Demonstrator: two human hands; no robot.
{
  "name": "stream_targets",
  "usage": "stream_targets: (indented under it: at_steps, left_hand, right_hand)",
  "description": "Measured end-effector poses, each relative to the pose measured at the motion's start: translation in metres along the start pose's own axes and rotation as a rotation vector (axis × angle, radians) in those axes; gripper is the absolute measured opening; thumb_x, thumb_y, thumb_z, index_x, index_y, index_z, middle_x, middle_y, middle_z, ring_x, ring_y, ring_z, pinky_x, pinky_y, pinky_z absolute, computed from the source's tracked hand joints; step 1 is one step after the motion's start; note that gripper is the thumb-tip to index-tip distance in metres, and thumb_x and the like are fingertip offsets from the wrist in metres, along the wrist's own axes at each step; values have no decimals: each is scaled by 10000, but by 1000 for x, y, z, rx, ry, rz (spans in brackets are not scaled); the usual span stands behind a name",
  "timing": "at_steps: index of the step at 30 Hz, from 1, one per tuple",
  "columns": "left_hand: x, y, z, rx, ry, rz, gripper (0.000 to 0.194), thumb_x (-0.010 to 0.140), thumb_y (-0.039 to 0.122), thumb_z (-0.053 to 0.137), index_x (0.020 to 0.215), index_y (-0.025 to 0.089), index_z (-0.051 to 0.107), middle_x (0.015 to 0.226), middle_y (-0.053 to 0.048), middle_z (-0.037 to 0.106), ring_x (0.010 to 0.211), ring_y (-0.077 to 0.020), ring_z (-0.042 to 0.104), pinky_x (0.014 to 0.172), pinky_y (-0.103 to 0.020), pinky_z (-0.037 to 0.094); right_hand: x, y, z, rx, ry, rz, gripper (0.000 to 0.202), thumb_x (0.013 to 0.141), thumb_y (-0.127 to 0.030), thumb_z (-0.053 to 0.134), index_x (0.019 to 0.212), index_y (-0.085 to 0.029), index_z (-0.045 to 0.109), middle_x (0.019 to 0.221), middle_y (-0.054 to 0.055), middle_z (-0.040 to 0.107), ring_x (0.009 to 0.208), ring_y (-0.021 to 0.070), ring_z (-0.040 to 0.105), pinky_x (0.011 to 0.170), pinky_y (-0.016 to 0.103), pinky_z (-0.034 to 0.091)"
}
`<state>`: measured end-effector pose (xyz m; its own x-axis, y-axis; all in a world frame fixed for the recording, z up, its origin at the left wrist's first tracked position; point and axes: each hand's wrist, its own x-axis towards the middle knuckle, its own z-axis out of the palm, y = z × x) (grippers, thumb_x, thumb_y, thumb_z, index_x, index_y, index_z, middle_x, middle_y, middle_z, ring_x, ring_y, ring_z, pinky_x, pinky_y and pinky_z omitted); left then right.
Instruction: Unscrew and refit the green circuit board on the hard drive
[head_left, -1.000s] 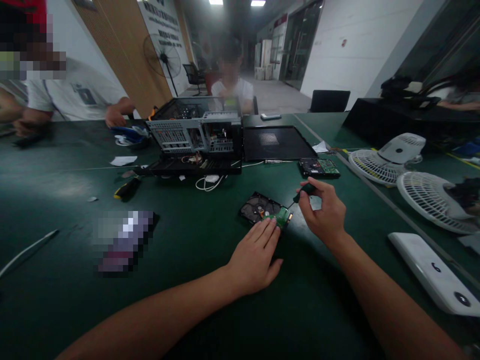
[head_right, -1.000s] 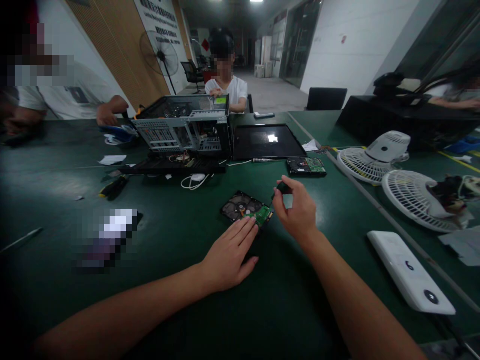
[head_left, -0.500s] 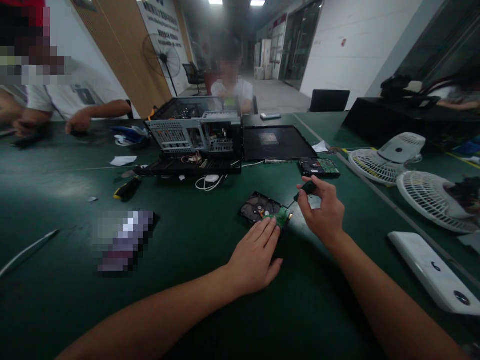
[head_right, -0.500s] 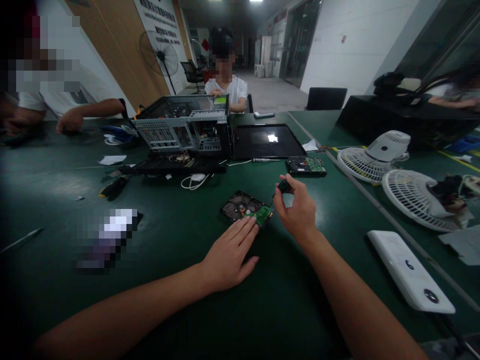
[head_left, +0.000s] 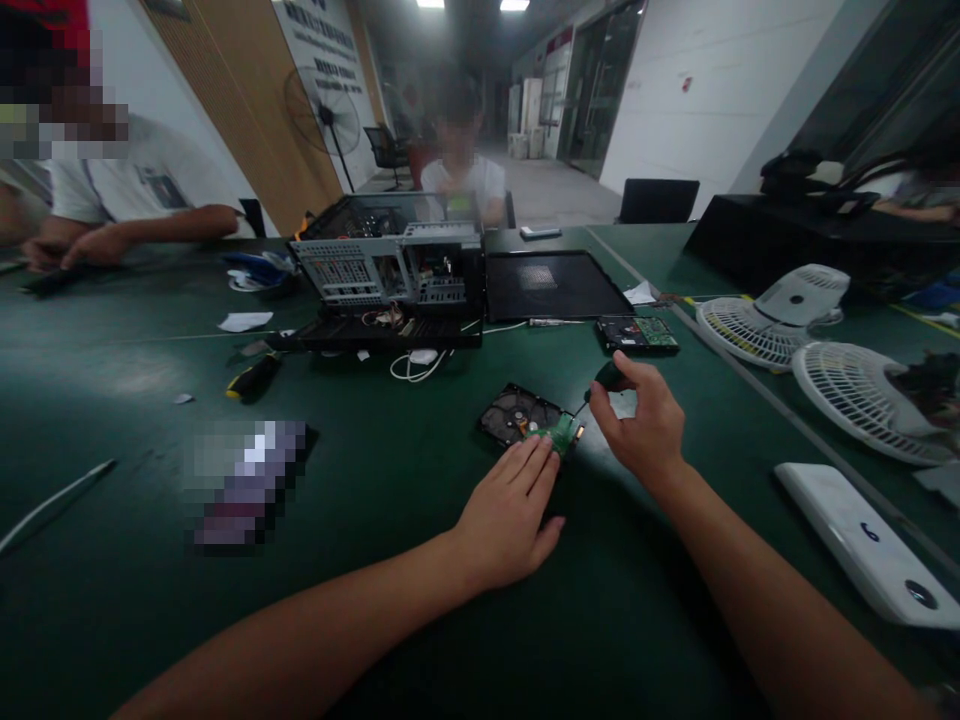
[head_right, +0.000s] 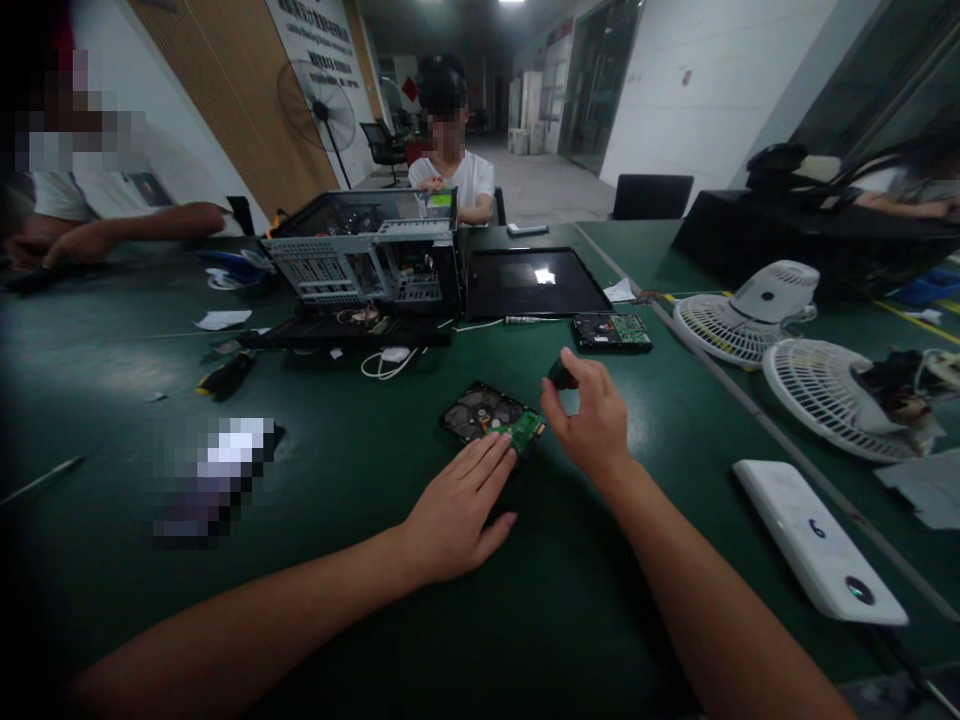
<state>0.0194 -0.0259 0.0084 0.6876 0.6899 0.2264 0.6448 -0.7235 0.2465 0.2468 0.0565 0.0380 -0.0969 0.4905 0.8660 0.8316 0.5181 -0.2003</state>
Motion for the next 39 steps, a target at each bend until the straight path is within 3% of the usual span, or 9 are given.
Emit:
stream_targets:
  at_steps: [5,12,20,27,34,39]
  left_hand:
    - [0,0,0,-2,-9,-2,726,1016,494,465,1581,59,325,1663,-204,277,1563,-333,211,1272,-500,227]
    - [0,0,0,-10,2,4,728,1015,488,469,1589,72,307,1664,-196,279,1563,-330,211,1271,-505,232]
    - [0,0,0,-10,-2,-3,723,1009,473,480,1583,63,320,1665,-201,277,1561,-335,215,1271,-501,229]
    - [0,0,-1,-7,4,0,725,1011,473,476,1585,62,311,1664,-202,280,1560,-337,220,1270,-508,236]
    - [0,1,-2,-4,-9,-3,719,1015,477,475,1580,57,327,1661,-203,289,1559,-334,223,1275,-497,223]
    - [0,1,-1,-4,-7,-2,721,1020,488,464,1580,53,329,1660,-207,287,1559,-334,223,1275,-497,221]
  right_hand:
    - [4,-1,-2,-10,-10,-32,525,878,-251,718,1370,-250,535,1043,67,691,824,207,697,798,412,611]
    - [4,-2,-1,63,-3,-55,525,890,-191,665,1390,-242,513,1281,122,681,1167,282,682,1007,505,572]
    - [5,-2,-4,-35,18,-72,533,866,-228,723,1371,-250,555,1153,107,671,1043,272,683,902,471,607]
    - [5,4,-3,22,-12,-39,500,892,-186,641,1378,-231,530,1214,116,675,1135,288,665,991,508,565]
    - [4,1,-3,-28,38,-50,485,854,-266,748,1305,-242,573,1105,97,643,1006,265,659,856,450,600]
    - [4,0,-5,1,-14,-33,474,903,-230,649,1365,-244,544,1143,109,647,1032,272,659,889,478,588]
